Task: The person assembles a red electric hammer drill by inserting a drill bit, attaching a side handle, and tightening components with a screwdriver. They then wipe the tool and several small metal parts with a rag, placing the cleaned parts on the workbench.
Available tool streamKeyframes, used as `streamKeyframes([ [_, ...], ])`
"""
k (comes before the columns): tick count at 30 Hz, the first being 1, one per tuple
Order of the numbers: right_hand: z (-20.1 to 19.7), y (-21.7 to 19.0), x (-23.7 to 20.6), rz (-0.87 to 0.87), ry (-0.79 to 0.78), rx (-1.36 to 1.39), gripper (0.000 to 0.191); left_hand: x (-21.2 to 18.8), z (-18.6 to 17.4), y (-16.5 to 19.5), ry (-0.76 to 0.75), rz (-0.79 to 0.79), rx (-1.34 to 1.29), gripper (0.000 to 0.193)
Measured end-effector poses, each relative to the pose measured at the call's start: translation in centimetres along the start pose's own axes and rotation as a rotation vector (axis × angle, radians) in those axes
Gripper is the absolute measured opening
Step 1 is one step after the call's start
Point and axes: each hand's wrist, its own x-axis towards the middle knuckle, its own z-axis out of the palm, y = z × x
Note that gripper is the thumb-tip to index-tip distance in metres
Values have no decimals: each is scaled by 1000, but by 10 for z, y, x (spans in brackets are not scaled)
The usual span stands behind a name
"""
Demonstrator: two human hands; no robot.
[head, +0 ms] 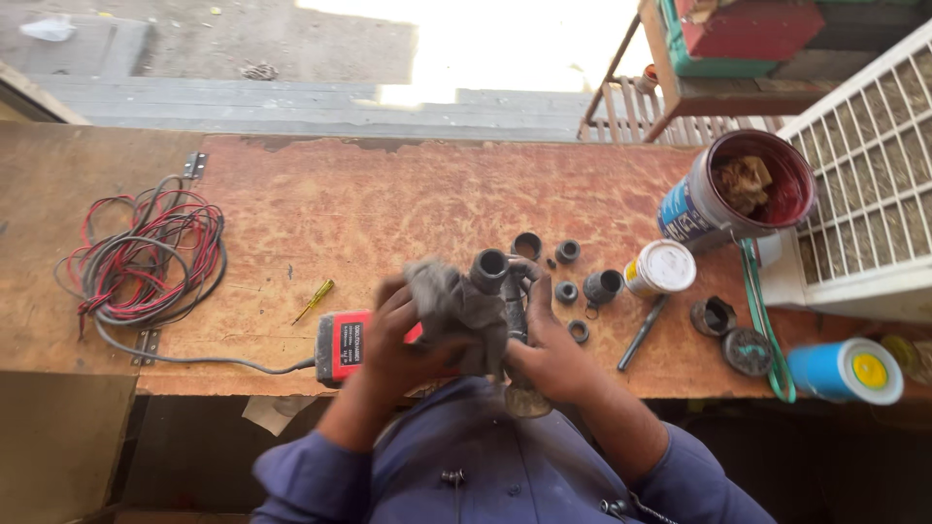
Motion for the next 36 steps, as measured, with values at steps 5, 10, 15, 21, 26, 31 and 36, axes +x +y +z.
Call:
streamKeyframes([
  [5,-14,23,2,-694,14,-726,60,17,42,47,55,-432,-96,76],
  [10,-25,36,-3,-36,-282,-354,37,49,42,54,-172,-704,-51,38],
  [15,-19,36,-10,-208,-217,-200,45,73,26,27,-422,-472,-534,34],
  [21,-17,35,-10,-166,-133,-229,39,80,40,47,-245,-472,-397,27],
  [26,-16,29,-11,-217,-91,-238,52,83,52,74,82,-468,-89,23],
  [31,-8,17,-15,-284,-118,-384,56,116,43,95,239,-571,-173,28],
  [36,2,0,-25,-102,-129,-484,65,160,-59,97,498,-369,-657,21],
])
